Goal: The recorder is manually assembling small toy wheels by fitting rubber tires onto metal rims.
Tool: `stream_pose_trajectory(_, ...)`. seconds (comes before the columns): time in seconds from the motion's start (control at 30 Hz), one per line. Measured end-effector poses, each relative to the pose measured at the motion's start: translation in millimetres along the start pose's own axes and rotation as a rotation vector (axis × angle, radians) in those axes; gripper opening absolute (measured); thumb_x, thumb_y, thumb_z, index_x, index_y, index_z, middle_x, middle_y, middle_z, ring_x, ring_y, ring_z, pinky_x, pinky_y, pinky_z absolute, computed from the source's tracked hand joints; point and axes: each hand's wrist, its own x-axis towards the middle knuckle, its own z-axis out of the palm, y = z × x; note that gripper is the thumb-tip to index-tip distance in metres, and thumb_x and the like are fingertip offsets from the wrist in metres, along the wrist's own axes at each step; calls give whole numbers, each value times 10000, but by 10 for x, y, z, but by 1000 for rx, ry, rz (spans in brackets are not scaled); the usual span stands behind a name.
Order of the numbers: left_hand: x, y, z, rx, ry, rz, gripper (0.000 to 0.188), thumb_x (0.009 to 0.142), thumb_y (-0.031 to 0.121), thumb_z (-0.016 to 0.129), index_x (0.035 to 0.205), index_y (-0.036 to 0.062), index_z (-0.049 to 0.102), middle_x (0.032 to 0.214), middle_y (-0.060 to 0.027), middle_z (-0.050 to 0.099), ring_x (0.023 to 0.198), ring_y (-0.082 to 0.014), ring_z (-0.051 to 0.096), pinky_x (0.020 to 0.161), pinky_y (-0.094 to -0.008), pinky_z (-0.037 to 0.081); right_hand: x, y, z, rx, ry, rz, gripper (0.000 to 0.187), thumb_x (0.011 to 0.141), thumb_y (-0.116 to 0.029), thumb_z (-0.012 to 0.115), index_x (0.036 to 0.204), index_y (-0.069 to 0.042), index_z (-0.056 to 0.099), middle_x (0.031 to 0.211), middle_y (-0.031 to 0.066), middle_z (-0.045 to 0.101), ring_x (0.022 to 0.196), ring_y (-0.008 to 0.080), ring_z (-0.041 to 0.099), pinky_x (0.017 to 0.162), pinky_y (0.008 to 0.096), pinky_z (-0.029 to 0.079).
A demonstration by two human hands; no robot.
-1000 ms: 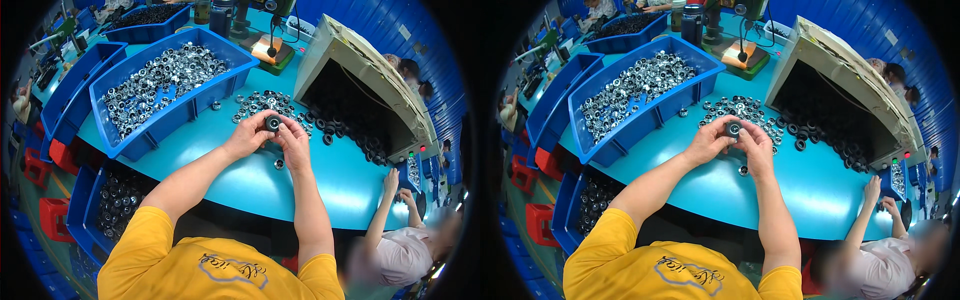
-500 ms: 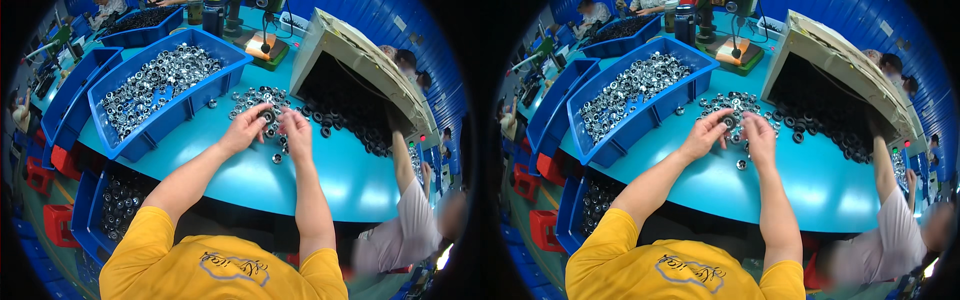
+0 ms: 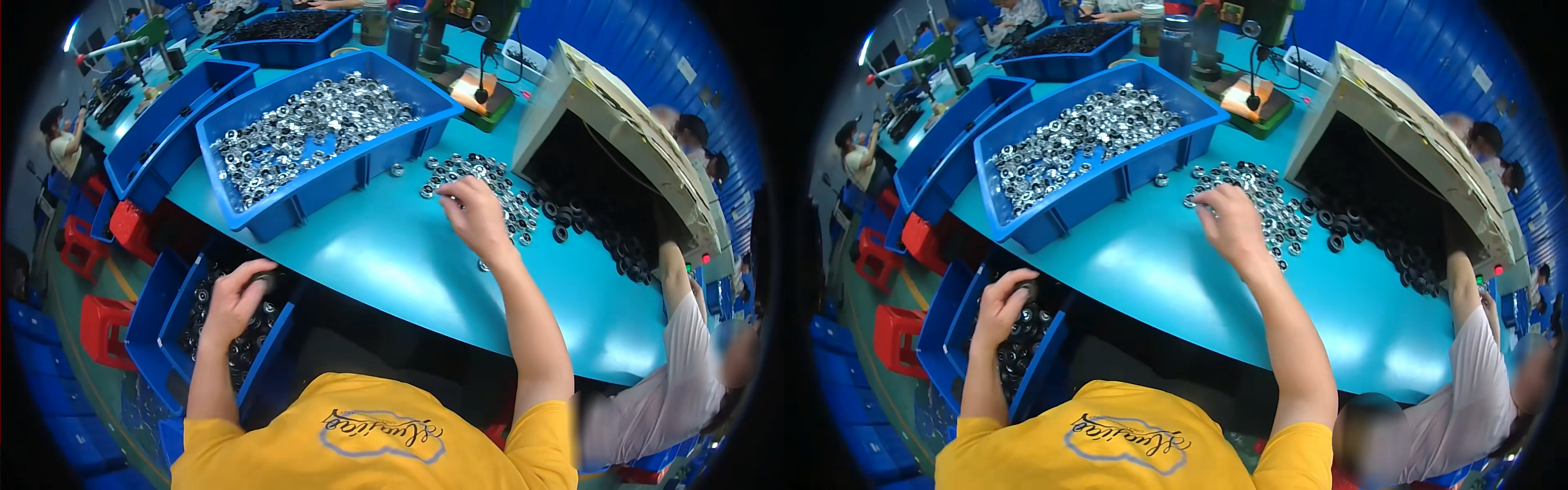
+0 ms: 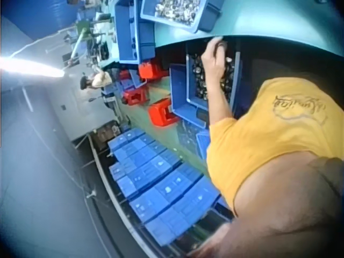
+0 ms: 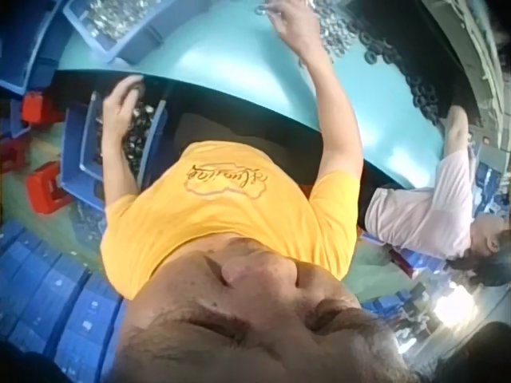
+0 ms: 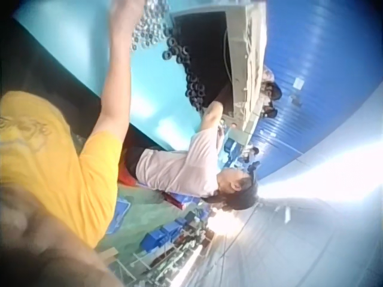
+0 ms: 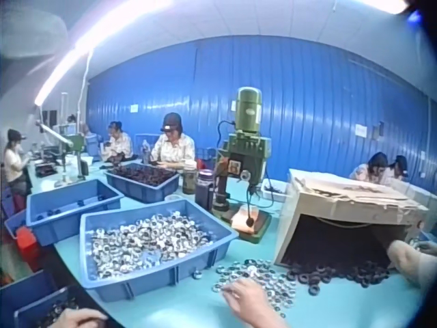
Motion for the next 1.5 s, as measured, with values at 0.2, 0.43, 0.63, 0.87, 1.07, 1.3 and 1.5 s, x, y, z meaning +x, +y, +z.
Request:
stream_pose_trajectory(0.2,-905,-1131,-374,803,105,-473,352,894,55,647,1244,37,625,985,-196,683,919,-359,659,813,-450,517,395,133,822,-257,-55,-76,441,758,-188,800,1179,-119,688,1216,123,630,1140,331,583,967,445,499)
stream_pose_trajectory(0.43,-356,-415,-90,551,370,45,318,885,26,652,1203,37,648,926,-200,664,871,-398,647,765,-465,513,402,424,1044,-536,-47,71,206,882,-228,676,1067,-143,649,1069,51,608,1082,269,584,928,454,449)
stream_pose_trajectory(0.63,800,575,661,326,111,621,243,837,-16,688,1069,56,688,769,-140,634,693,-323,630,619,-402,502,62,707,442,-641,33,31,73,851,-158,646,898,-160,702,994,40,648,1058,231,589,912,437,430)
stream_pose_trajectory(0.87,1807,1262,1531,-19,-97,820,244,870,42,698,1112,79,705,803,-106,680,696,-288,652,625,-397,521,-577,838,-589,-361,485,149,100,768,-95,759,860,-111,723,889,75,683,876,294,640,757,421,490)
stream_pose_trajectory(1.07,2413,1397,2082,-302,-122,443,201,927,47,663,1121,57,714,691,-81,626,598,-138,561,568,-303,455,-1358,1636,-1070,-228,564,753,194,840,-126,712,1029,-79,721,1005,117,683,922,290,649,819,389,521)
stream_pose_trajectory(1.3,2702,989,2295,-259,239,596,162,939,40,663,1092,59,714,751,-95,675,601,-158,606,557,-295,471,-603,1794,-964,-443,337,303,382,797,-211,764,1160,-123,685,1158,84,652,1079,310,611,914,425,493)
stream_pose_trajectory(1.5,2774,1003,2267,-215,182,570,151,939,44,667,1080,61,718,825,-132,717,644,-218,672,578,-321,507,-565,2163,-844,-708,135,320,522,802,-326,773,1297,-268,616,1321,52,578,1231,276,529,1053,490,378)
